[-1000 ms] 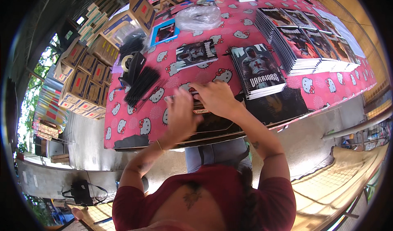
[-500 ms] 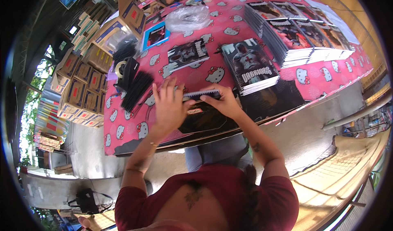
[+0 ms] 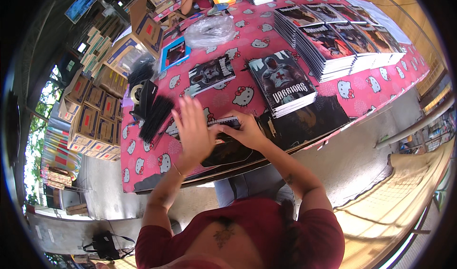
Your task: The person manually threads a spiral binding coil through the pre-punched holes of a notebook and rotates the coil by hand to bind the pages together.
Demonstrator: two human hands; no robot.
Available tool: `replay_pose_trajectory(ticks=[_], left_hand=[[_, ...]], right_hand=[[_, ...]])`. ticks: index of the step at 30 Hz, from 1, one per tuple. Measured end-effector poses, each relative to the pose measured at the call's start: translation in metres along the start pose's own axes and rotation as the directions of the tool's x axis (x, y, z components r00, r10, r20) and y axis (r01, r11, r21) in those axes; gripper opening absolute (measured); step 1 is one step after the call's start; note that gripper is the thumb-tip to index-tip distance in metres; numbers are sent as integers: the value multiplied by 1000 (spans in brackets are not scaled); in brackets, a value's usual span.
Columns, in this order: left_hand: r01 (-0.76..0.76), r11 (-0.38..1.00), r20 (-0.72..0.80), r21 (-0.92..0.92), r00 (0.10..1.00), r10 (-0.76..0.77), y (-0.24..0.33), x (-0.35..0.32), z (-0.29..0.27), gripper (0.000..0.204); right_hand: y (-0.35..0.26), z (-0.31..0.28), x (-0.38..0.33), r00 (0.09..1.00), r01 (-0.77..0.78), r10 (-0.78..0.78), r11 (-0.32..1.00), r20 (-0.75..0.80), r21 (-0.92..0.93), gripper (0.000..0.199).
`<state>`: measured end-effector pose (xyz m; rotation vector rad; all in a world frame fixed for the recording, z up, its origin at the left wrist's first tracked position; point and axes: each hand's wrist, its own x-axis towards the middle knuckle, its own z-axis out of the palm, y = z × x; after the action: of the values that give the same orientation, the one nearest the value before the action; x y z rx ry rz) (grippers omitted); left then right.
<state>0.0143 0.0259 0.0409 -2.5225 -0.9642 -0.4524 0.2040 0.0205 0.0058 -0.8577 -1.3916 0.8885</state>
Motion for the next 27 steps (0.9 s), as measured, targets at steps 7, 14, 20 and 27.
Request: replay_pose_trajectory(ticks=[7, 14, 20, 27], left_hand=[[18, 998, 10, -62, 1000, -18, 5, 7, -1, 84], [45, 986, 71, -162, 997, -33, 20, -4, 3, 85], [-8, 969, -53, -248, 999, -5, 26, -14, 9, 84], [73, 888, -194, -453, 965, -179, -5, 26, -19, 15]], right_hand=[[12, -18, 4, 977, -35, 33, 999, 210, 3, 26], [7, -10, 7, 979, 78, -88, 995, 183, 65, 21], [7, -17, 6, 962, -37, 35, 999, 269, 2, 20], [-14, -29, 7, 963, -59, 85, 993, 257, -106, 18]])
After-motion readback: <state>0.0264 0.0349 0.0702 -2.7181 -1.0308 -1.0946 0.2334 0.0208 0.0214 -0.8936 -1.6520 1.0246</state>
